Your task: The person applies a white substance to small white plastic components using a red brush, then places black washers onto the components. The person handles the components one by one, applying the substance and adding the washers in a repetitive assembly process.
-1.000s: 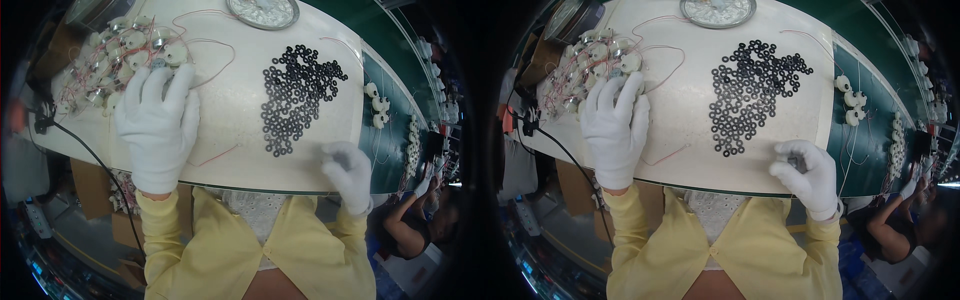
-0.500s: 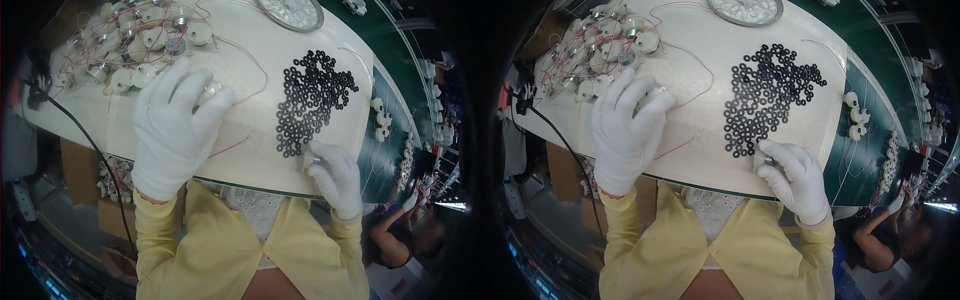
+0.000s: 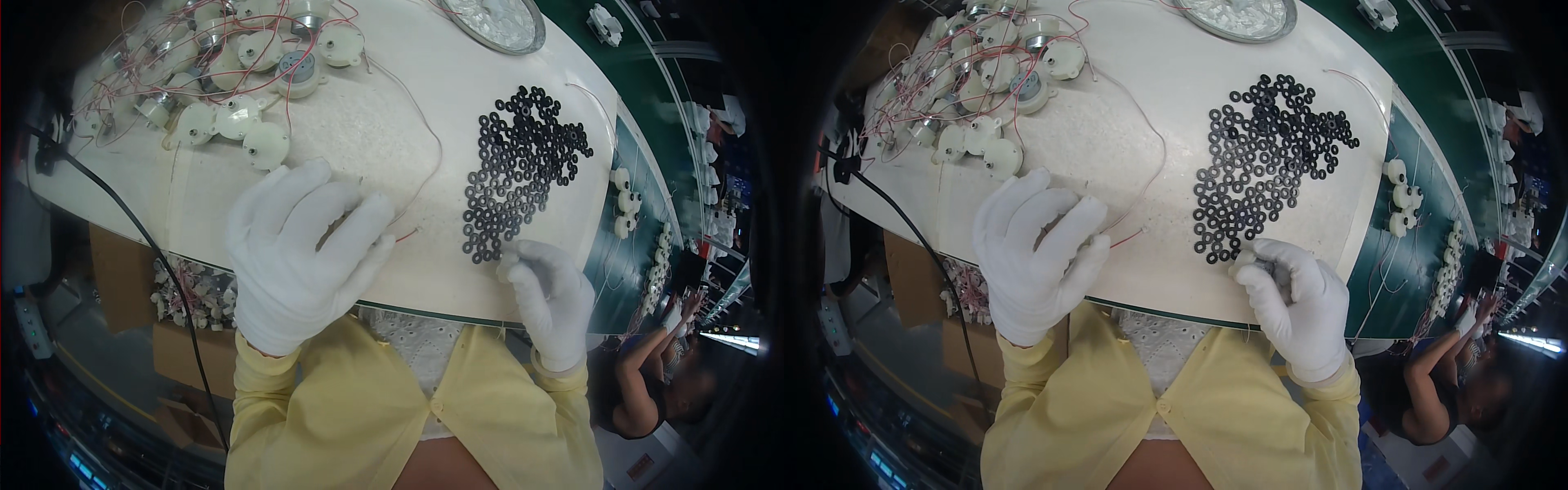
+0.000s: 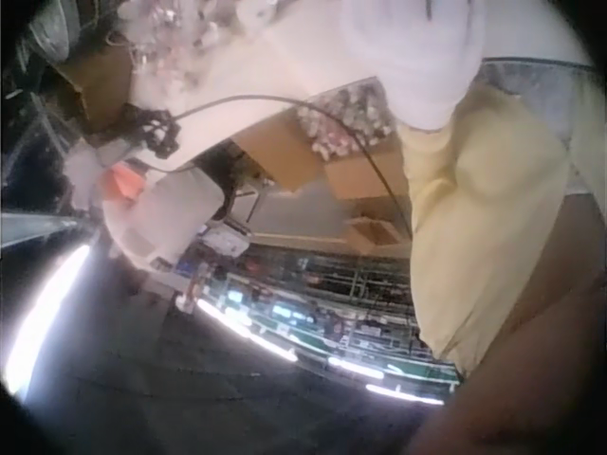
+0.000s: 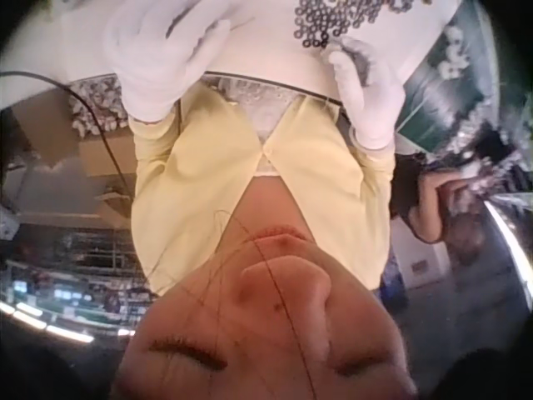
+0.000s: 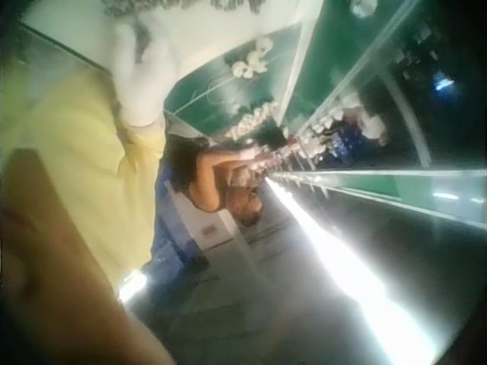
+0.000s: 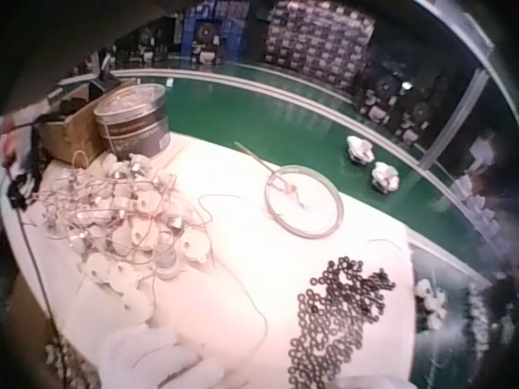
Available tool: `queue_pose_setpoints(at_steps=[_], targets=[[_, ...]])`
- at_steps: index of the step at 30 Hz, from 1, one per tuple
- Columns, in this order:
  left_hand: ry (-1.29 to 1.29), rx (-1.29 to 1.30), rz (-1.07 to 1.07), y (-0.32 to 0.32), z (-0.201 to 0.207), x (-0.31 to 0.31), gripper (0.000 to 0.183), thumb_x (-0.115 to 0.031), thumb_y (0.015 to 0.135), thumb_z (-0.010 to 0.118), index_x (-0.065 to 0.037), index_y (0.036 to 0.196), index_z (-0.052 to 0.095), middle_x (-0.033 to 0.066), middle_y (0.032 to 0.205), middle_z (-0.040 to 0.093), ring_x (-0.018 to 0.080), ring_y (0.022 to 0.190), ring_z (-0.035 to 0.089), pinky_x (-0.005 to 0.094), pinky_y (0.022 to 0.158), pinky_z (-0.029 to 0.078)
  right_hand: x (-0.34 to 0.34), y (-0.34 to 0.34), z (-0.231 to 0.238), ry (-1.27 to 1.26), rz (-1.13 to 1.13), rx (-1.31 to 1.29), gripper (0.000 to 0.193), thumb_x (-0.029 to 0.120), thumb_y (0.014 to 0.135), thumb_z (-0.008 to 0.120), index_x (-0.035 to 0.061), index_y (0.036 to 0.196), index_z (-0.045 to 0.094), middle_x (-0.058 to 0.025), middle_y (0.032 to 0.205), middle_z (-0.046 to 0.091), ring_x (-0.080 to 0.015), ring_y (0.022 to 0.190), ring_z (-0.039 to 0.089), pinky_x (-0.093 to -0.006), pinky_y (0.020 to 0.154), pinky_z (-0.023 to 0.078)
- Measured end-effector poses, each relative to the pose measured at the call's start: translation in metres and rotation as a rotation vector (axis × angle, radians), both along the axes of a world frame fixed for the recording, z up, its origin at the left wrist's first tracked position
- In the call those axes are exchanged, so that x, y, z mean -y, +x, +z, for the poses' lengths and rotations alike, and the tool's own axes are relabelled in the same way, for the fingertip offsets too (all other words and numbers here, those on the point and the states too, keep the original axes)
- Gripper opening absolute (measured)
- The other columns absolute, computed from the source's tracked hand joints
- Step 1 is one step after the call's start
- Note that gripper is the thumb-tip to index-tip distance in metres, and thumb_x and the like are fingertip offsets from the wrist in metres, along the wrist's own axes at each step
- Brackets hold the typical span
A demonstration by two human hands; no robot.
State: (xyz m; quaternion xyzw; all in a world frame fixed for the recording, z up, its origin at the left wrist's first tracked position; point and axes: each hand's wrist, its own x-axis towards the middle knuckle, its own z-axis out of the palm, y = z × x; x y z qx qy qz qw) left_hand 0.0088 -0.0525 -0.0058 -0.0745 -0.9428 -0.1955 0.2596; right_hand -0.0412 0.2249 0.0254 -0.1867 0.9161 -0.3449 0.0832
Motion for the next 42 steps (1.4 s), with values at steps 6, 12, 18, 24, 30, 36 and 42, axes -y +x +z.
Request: queue_pose_setpoints(at_steps=[6,12,18,24,30,36,42], targets=[[-0.011,0.013,-0.008,-0.001,0.0,0.001,0.033,-0.022,0.064,0.078,-0.018,0.095,0.07,-0.0002,0.091,0.059,0.0253,0.094,0.059,0.0414,0.074,0.048,0.018,0.002,0.004,0.089,-0.012,-0.072,0.026,0.016,0.079,0.081,0.0044,0.097,0.066,-0.0016,0.065,0.066,-0.011,0.05,0.057,-0.0242,0.051,0.046],[-0.002,0.022,-0.008,0.004,-0.007,0.001,0.036,-0.017,0.063,0.075,-0.016,0.098,0.068,0.0012,0.096,0.06,0.0297,0.101,0.058,0.0447,0.085,0.045,0.011,-0.003,0.015,0.184,0.102,-0.201,0.024,0.016,0.078,0.082,0.0052,0.093,0.067,-0.0025,0.068,0.068,-0.0123,0.051,0.058,-0.0251,0.051,0.046],[-0.011,0.059,0.006,0.004,-0.001,-0.002,0.035,-0.019,0.066,0.076,-0.016,0.1,0.068,0.0021,0.098,0.061,0.029,0.101,0.058,0.0445,0.086,0.046,-0.024,-0.024,0.022,0.295,-0.275,-0.117,0.021,0.015,0.081,0.079,0.0041,0.095,0.068,-0.0034,0.067,0.068,-0.0117,0.052,0.06,-0.0237,0.052,0.047],[-0.025,-0.009,0.004,-0.003,-0.001,-0.004,0.03,-0.021,0.066,0.076,-0.017,0.095,0.069,0.0014,0.091,0.059,0.0276,0.093,0.058,0.043,0.077,0.046,-0.033,-0.031,0.018,0.385,-0.084,-0.235,0.018,0.017,0.086,0.074,0.0043,0.096,0.067,-0.0027,0.065,0.067,-0.016,0.052,0.062,-0.0258,0.052,0.048],[-0.062,0.006,0.015,0.002,-0.001,-0.005,0.034,-0.021,0.07,0.075,-0.016,0.103,0.068,0.0015,0.098,0.062,0.0289,0.102,0.057,0.0462,0.088,0.046,-0.069,-0.046,0.007,0.304,-0.366,-0.059,0.02,0.014,0.096,0.06,0.0033,0.11,0.067,-0.0152,0.072,0.066,-0.0216,0.057,0.064,-0.0306,0.056,0.049],[-0.07,0.064,0.003,0.006,-0.001,-0.005,0.037,-0.021,0.074,0.074,-0.015,0.11,0.067,0.0033,0.103,0.062,0.0308,0.104,0.057,0.0487,0.093,0.045,-0.102,-0.033,0.013,0.506,-0.431,-0.179,0.021,0.012,0.095,0.059,0.0019,0.112,0.067,-0.0125,0.069,0.064,-0.0236,0.054,0.06,-0.0315,0.054,0.048],[-0.067,0.065,-0.008,0.008,-0.002,-0.005,0.041,-0.023,0.073,0.075,-0.013,0.112,0.066,0.0055,0.102,0.06,0.0322,0.101,0.058,0.0505,0.093,0.044,-0.082,-0.03,0.021,0.403,-0.1,-0.437,0.041,0.013,0.078,0.077,0.0065,0.116,0.065,-0.0066,0.075,0.063,-0.0238,0.065,0.058,-0.0359,0.061,0.046]])
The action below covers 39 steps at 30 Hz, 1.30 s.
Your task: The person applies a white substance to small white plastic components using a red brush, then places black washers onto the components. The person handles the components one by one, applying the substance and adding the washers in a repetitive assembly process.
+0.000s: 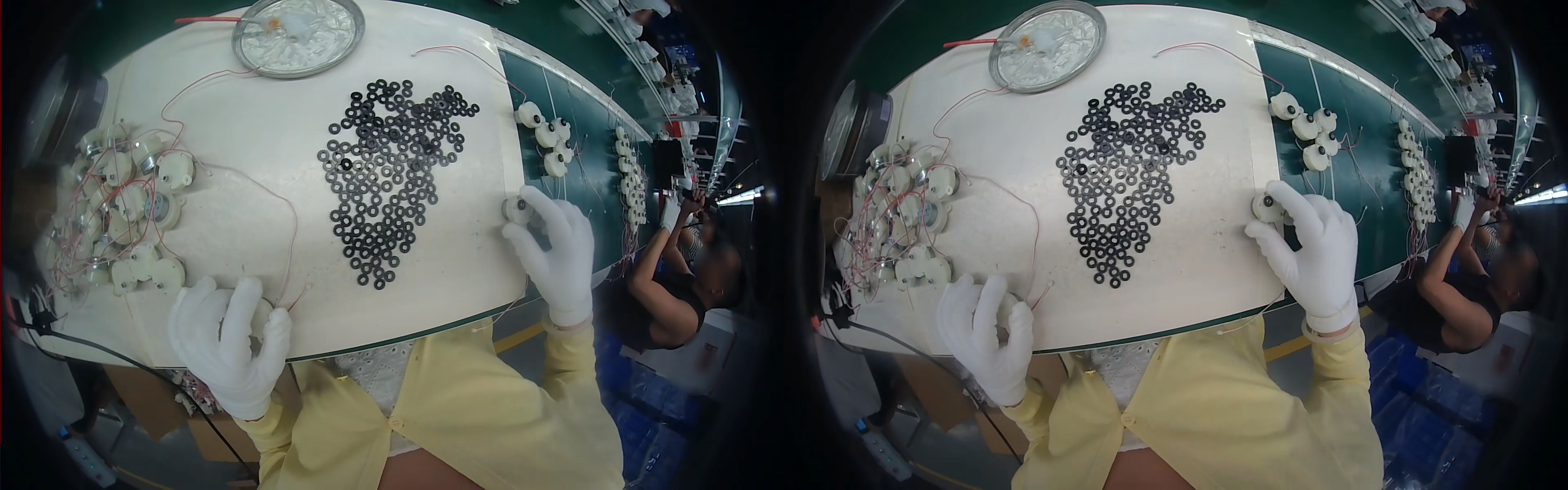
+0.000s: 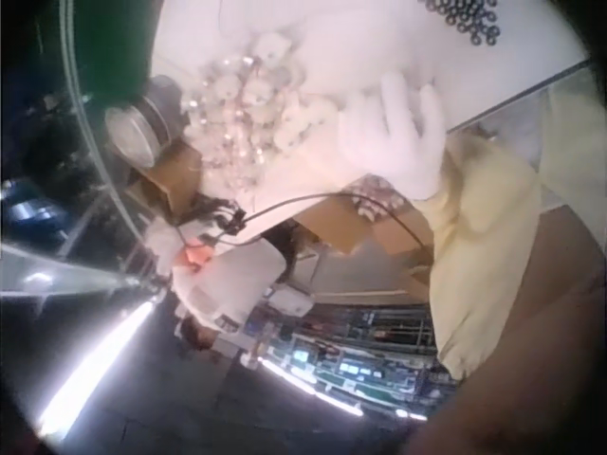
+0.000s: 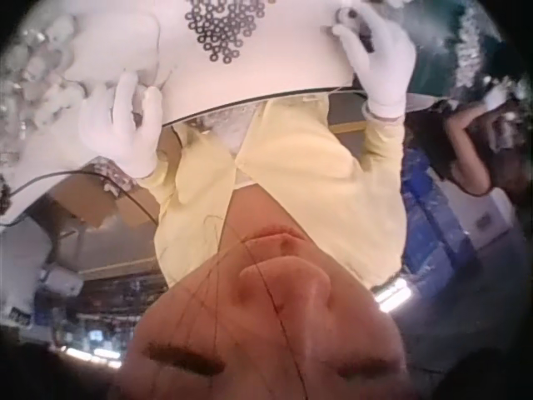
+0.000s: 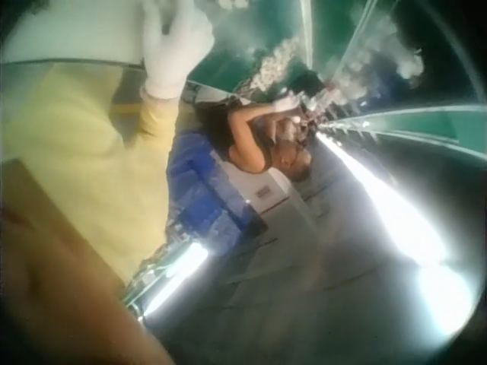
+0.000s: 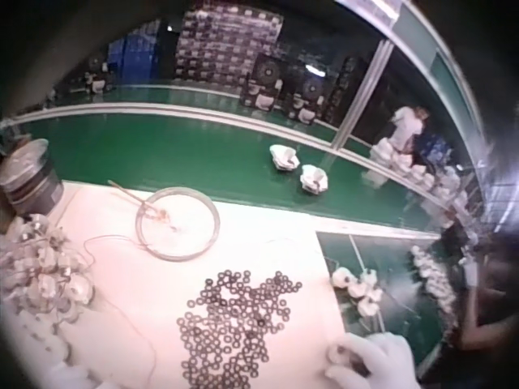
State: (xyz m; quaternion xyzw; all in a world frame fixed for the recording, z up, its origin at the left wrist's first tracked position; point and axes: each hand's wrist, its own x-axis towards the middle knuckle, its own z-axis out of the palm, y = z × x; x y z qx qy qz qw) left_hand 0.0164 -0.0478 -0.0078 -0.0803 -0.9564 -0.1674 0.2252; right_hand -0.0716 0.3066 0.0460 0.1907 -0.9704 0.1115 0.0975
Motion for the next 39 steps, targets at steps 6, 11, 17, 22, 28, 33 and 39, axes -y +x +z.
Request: queue_pose_setpoints(at_steps=[6,11,17,22,28,33,39], targets=[[-0.031,-0.012,-0.011,0.001,0.0,0.0,0.045,-0.024,0.072,0.076,-0.013,0.115,0.065,0.0064,0.101,0.058,0.0335,0.103,0.057,0.0519,0.093,0.043,-0.027,-0.023,-0.028,-0.024,-0.121,-0.176,0.04,0.008,0.079,0.075,0.0077,0.118,0.065,-0.0055,0.076,0.064,-0.0229,0.064,0.058,-0.0344,0.06,0.045],[-0.084,0.064,-0.076,-0.004,0.005,-0.002,0.046,-0.016,0.074,0.075,-0.01,0.118,0.064,0.0083,0.107,0.062,0.0382,0.112,0.055,0.0522,0.098,0.041,-0.019,-0.014,-0.018,-0.117,-0.193,-0.182,0.039,0.006,0.079,0.074,0.0075,0.117,0.067,-0.005,0.076,0.063,-0.0218,0.064,0.057,-0.0335,0.06,0.045],[-0.057,-0.034,-0.042,0.002,-0.001,-0.002,0.04,-0.013,0.075,0.075,-0.009,0.113,0.065,0.0071,0.099,0.062,0.0382,0.112,0.055,0.0518,0.096,0.042,-0.016,-0.03,-0.024,0.084,-0.048,-0.287,0.032,0.01,0.075,0.077,0.0127,0.106,0.071,-0.002,0.071,0.059,-0.0224,0.064,0.056,-0.0353,0.059,0.042],[-0.078,-0.282,-0.047,0.018,-0.005,0.004,0.02,-0.024,0.086,0.064,-0.008,0.099,0.066,0.0078,0.088,0.06,0.0342,0.105,0.055,0.0512,0.089,0.043,-0.016,-0.019,-0.014,0.03,-0.135,-0.251,0.032,0.009,0.077,0.074,0.0102,0.109,0.07,-0.0048,0.082,0.063,-0.0246,0.072,0.059,-0.0373,0.064,0.045],[-0.017,-0.491,-0.312,0.019,0.017,-0.005,0.034,-0.048,0.096,0.048,-0.021,0.081,0.065,-0.0036,0.071,0.053,0.0187,0.088,0.051,0.0418,0.074,0.035,0.035,0.023,-0.001,-0.578,0.333,-0.024,0.043,0.03,0.088,0.069,-0.0018,0.116,0.064,-0.0185,0.101,0.065,-0.0351,0.087,0.061,-0.0401,0.076,0.047],[0.314,-0.924,-0.364,-0.006,0.026,-0.079,0.034,-0.049,0.095,0.055,-0.022,0.086,0.074,-0.0109,0.066,0.059,0.0009,0.066,0.051,0.0169,0.06,0.034,0.133,0.029,-0.035,-1.272,1.096,0.686,0.07,0.057,0.099,0.042,-0.0011,0.139,0.046,-0.0215,0.1,0.062,-0.0306,0.082,0.06,-0.0422,0.077,0.049],[0.286,-0.499,-0.389,-0.03,0.061,-0.05,0.022,-0.034,0.089,0.061,-0.015,0.089,0.073,-0.0046,0.074,0.063,0.0098,0.073,0.058,0.0186,0.06,0.039,0.131,0.031,-0.027,-1.323,0.709,1.707,0.093,0.072,0.091,0.037,-0.0108,0.132,0.047,-0.0181,0.087,0.063,-0.0232,0.064,0.058,-0.0329,0.059,0.047]])
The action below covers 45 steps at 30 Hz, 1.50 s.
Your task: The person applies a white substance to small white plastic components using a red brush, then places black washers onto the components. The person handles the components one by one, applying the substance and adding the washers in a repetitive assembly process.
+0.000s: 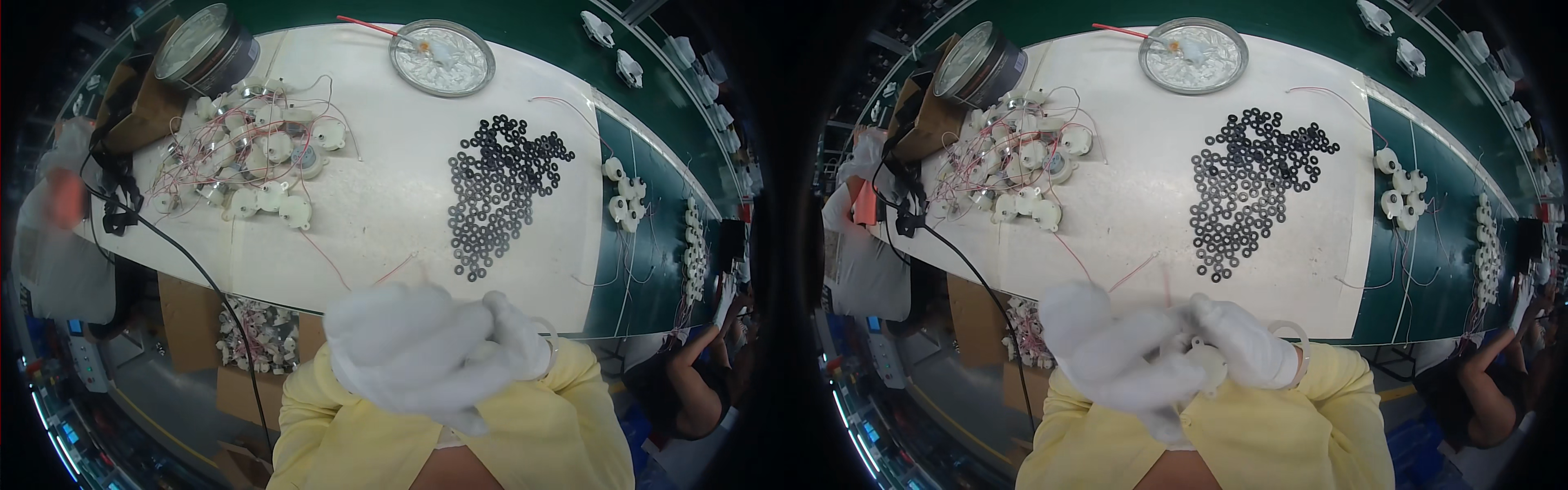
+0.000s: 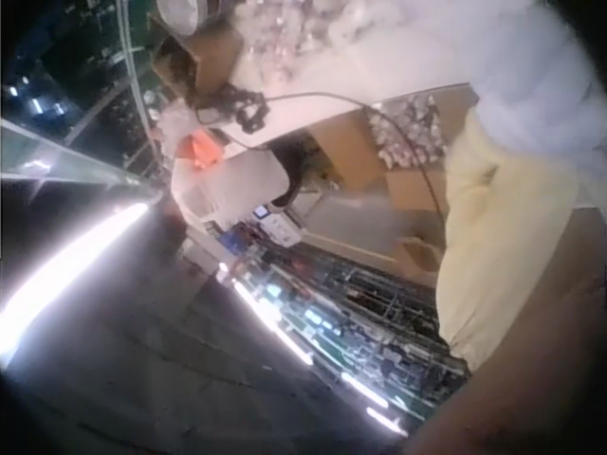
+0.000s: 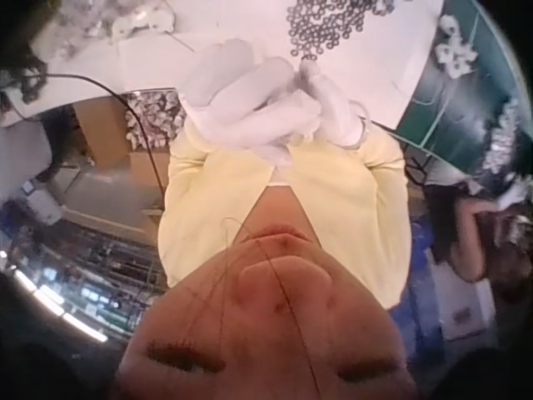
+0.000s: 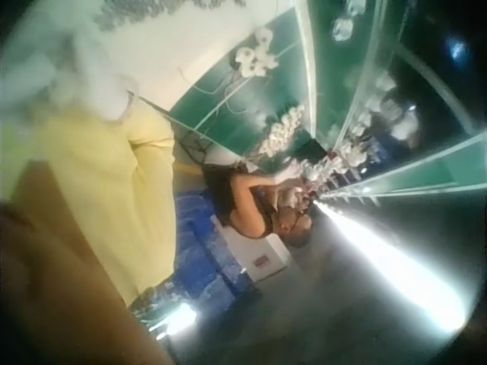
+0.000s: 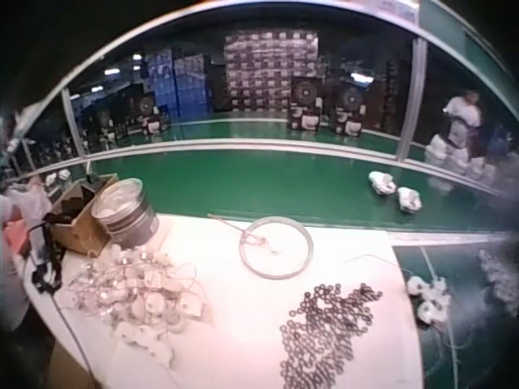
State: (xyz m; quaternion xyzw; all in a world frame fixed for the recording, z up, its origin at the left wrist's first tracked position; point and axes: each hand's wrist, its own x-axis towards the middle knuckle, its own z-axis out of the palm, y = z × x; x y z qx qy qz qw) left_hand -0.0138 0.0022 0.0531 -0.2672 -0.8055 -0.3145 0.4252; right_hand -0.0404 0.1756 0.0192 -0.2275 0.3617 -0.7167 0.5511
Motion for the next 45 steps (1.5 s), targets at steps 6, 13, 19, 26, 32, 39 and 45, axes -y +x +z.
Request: queue_pose_setpoints(at_steps=[6,13,19,26,32,39,45], targets=[[-0.262,0.356,0.578,-0.031,-0.003,0.036,0.023,-0.018,0.085,0.07,-0.005,0.105,0.069,0.0118,0.089,0.066,0.0321,0.075,0.062,0.0436,0.071,0.049,-0.062,-0.007,0.021,0.226,0.022,0.261,0.106,0.079,0.086,0.035,-0.0177,0.125,0.05,-0.0141,0.074,0.064,-0.017,0.05,0.057,-0.0254,0.046,0.045],[-0.635,0.409,0.803,-0.064,-0.024,0.067,0.015,-0.024,0.089,0.065,-0.01,0.092,0.068,0.0062,0.074,0.062,0.0265,0.071,0.062,0.0372,0.057,0.047,-0.105,-0.006,0.053,0.763,-0.225,-0.238,0.046,0.024,0.095,0.046,-0.0056,0.127,0.061,-0.0046,0.074,0.062,-0.0111,0.071,0.055,-0.0251,0.071,0.044],[-0.881,0.375,0.928,-0.081,-0.031,0.069,0.016,-0.028,0.089,0.064,-0.012,0.084,0.065,0.0038,0.073,0.062,0.0236,0.073,0.063,0.0372,0.058,0.046,-0.122,-0.013,0.058,1.104,-0.369,-0.511,0.031,0.018,0.089,0.064,-0.0045,0.11,0.064,0.0001,0.064,0.06,-0.0036,0.059,0.053,-0.0202,0.054,0.041],[-0.796,0.238,0.845,-0.066,-0.03,0.069,0.012,-0.02,0.082,0.069,-0.01,0.087,0.065,0.0063,0.075,0.059,0.0266,0.085,0.06,0.0391,0.074,0.046,-0.12,-0.022,0.04,1.304,-0.58,-1.398,0.045,0.039,0.075,0.083,0.0025,0.092,0.062,-0.0041,0.062,0.06,-0.017,0.054,0.061,-0.0269,0.053,0.047],[-0.63,0.402,0.714,-0.032,-0.022,0.045,0.019,-0.019,0.079,0.072,-0.01,0.095,0.066,0.0061,0.078,0.056,0.0267,0.09,0.058,0.0417,0.078,0.045,-0.098,-0.03,0.034,0.928,-0.285,-1.323,0.047,0.042,0.078,0.079,0.0047,0.101,0.062,-0.0066,0.074,0.065,-0.0237,0.064,0.067,-0.0316,0.06,0.051],[-0.316,0.451,0.661,0.007,-0.046,0.03,0.031,-0.02,0.079,0.072,-0.013,0.109,0.067,0.0058,0.087,0.057,0.029,0.1,0.057,0.0451,0.093,0.043,-0.071,-0.028,0.016,0.736,-0.342,-1.181,0.028,0.017,0.087,0.072,0.0022,0.108,0.06,-0.0083,0.082,0.068,-0.0252,0.068,0.067,-0.0322,0.063,0.052],[-0.13,0.46,0.642,0.02,-0.066,0.03,0.036,-0.018,0.078,0.072,-0.014,0.113,0.065,0.0051,0.095,0.059,0.0319,0.108,0.055,0.0485,0.096,0.041,-0.065,-0.026,0.006,0.683,-0.345,-1.125,0.035,0.013,0.085,0.074,0.0008,0.113,0.059,-0.0061,0.086,0.069,-0.02,0.067,0.064,-0.0293,0.061,0.05]])
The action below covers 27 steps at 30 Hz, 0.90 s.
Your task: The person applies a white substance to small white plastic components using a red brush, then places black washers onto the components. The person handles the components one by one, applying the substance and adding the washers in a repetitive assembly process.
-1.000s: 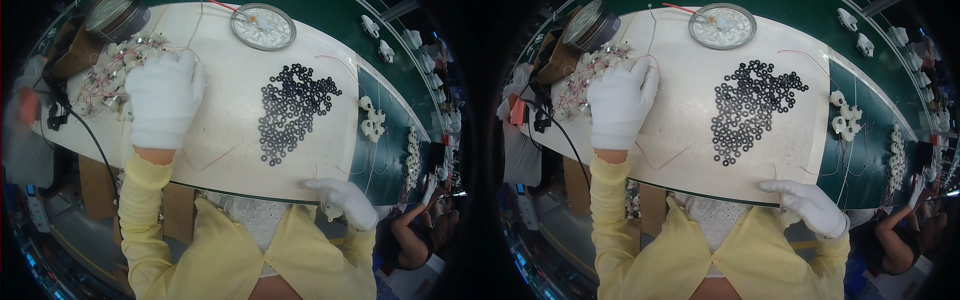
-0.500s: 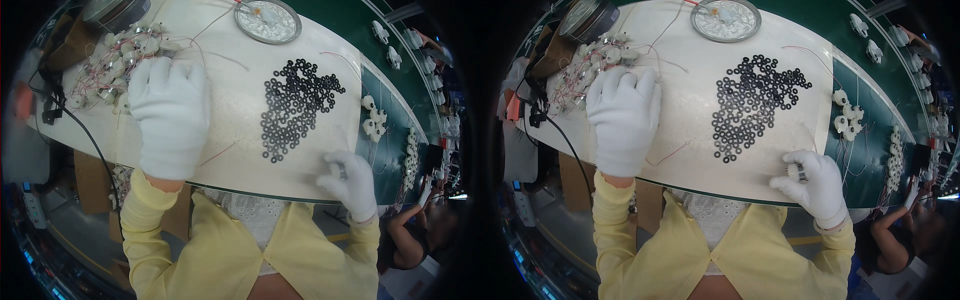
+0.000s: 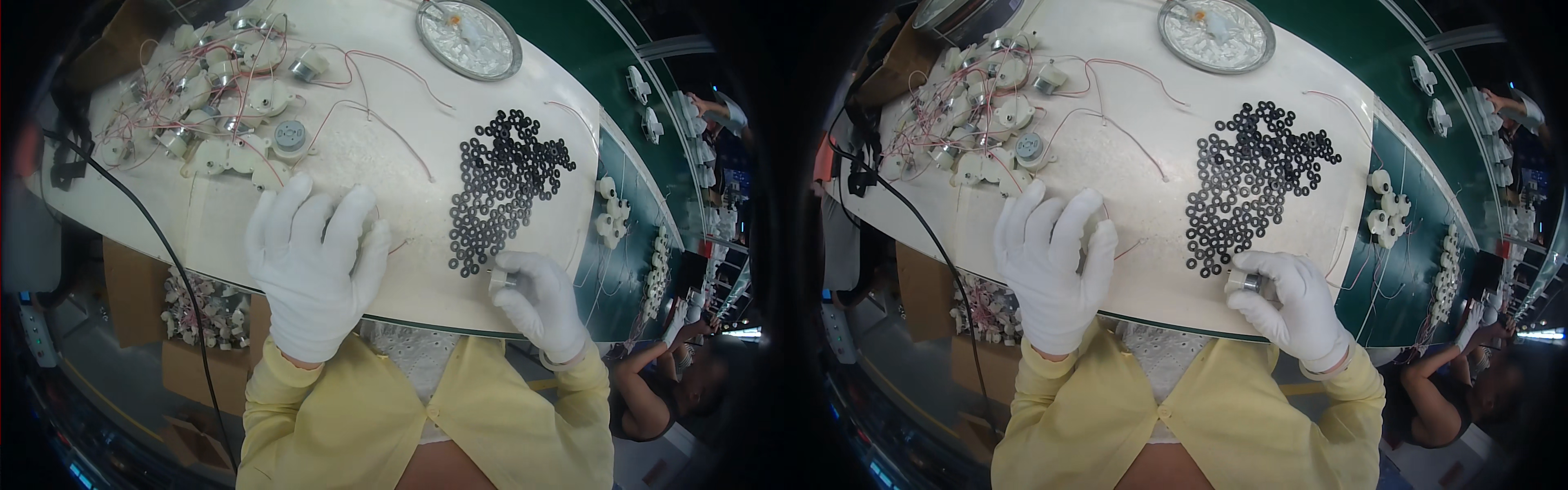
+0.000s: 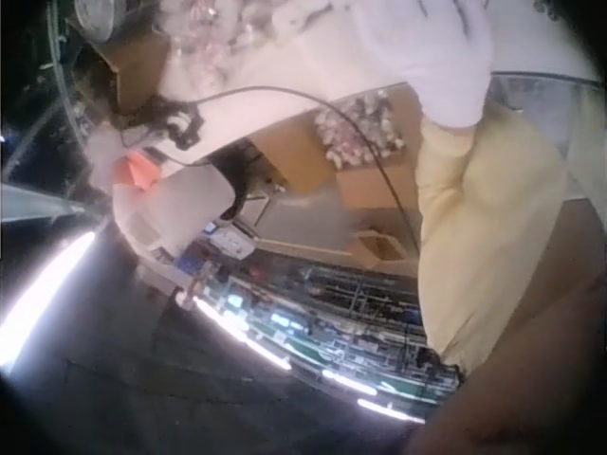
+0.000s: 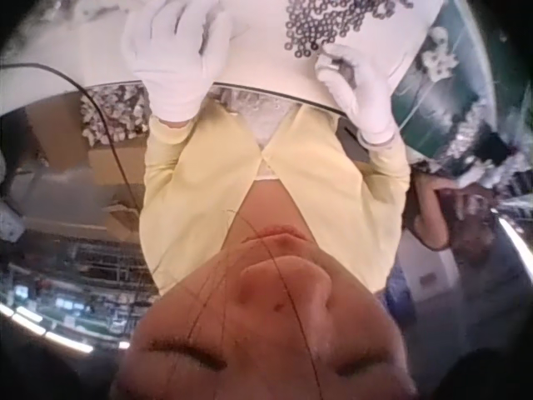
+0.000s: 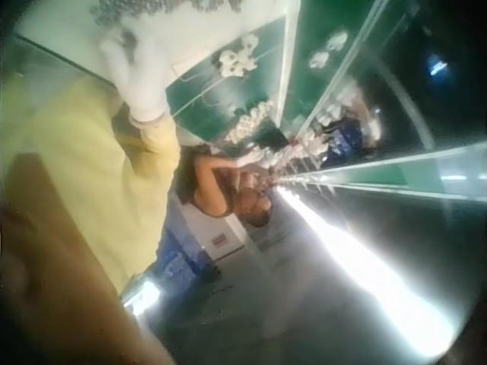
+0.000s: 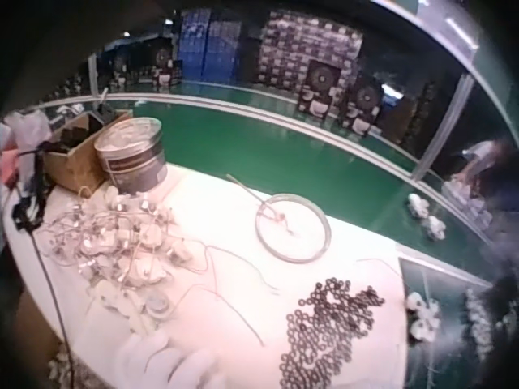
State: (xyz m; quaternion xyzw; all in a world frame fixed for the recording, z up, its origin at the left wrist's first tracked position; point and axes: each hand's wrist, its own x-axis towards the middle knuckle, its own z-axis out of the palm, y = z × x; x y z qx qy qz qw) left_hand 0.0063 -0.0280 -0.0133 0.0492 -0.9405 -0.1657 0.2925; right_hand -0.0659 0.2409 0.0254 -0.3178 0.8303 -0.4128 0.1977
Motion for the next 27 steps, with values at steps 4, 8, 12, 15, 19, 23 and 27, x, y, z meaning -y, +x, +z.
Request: queue_pose_setpoints(at_steps=[4,8,12,15,19,23,27], targets=[[0.014,-0.018,-0.027,-0.003,-0.003,0.004,0.038,-0.016,0.076,0.073,-0.015,0.113,0.064,0.0038,0.097,0.059,0.0318,0.111,0.053,0.0485,0.097,0.041,0.001,-0.002,0.0,0.046,0.02,-0.058,0.036,0.014,0.085,0.074,0.0006,0.115,0.059,-0.0064,0.087,0.069,-0.0182,0.066,0.062,-0.0287,0.059,0.049],[0.025,-0.011,-0.035,-0.002,-0.003,0.005,0.04,-0.016,0.074,0.074,-0.016,0.113,0.064,0.0032,0.098,0.059,0.0313,0.113,0.053,0.0485,0.097,0.041,0.004,0.002,0.003,0.109,-0.001,-0.104,0.035,0.013,0.086,0.073,0.0011,0.115,0.059,-0.0078,0.089,0.068,-0.0178,0.068,0.062,-0.0284,0.061,0.049],[0.036,-0.011,-0.036,-0.002,-0.004,0.006,0.04,-0.016,0.074,0.074,-0.016,0.113,0.065,0.0032,0.099,0.059,0.0309,0.115,0.052,0.0484,0.097,0.041,0.008,0.012,0.003,0.048,-0.137,0.038,0.035,0.013,0.084,0.075,0.0026,0.113,0.06,-0.0079,0.092,0.067,-0.0193,0.069,0.062,-0.0295,0.067,0.05],[0.034,0.004,-0.036,-0.002,-0.002,0.006,0.04,-0.016,0.074,0.074,-0.016,0.113,0.065,0.0032,0.1,0.06,0.0306,0.115,0.052,0.0485,0.096,0.041,0.006,0.01,0.01,0.19,-0.063,-0.094,0.036,0.015,0.081,0.077,0.0045,0.112,0.061,-0.0072,0.095,0.067,-0.0213,0.074,0.063,-0.0315,0.07,0.05],[0.032,0.016,-0.036,-0.001,-0.003,0.006,0.041,-0.018,0.073,0.075,-0.017,0.113,0.065,0.003,0.101,0.06,0.0308,0.115,0.053,0.0488,0.096,0.042,0.016,0.005,0.02,0.313,0.088,-0.359,0.039,0.019,0.077,0.08,0.0087,0.11,0.062,-0.0042,0.097,0.067,-0.022,0.08,0.063,-0.0345,0.072,0.047],[0.035,0.018,-0.042,-0.002,-0.003,0.007,0.041,-0.018,0.073,0.075,-0.017,0.113,0.065,0.0025,0.101,0.06,0.0309,0.114,0.053,0.0494,0.096,0.041,0.022,0.004,0.021,0.362,0.138,-0.49,0.04,0.023,0.075,0.08,0.0126,0.109,0.063,-0.0001,0.094,0.066,-0.0207,0.079,0.062,-0.0352,0.072,0.043],[0.024,0.026,-0.044,-0.001,-0.004,0.007,0.04,-0.019,0.073,0.075,-0.017,0.112,0.066,0.0023,0.101,0.06,0.0311,0.114,0.053,0.05,0.097,0.041,0.022,0.007,0.019,0.41,0.124,-0.421,0.038,0.023,0.075,0.08,0.0145,0.108,0.063,0.0023,0.087,0.063,-0.0196,0.074,0.059,-0.0351,0.069,0.041]])
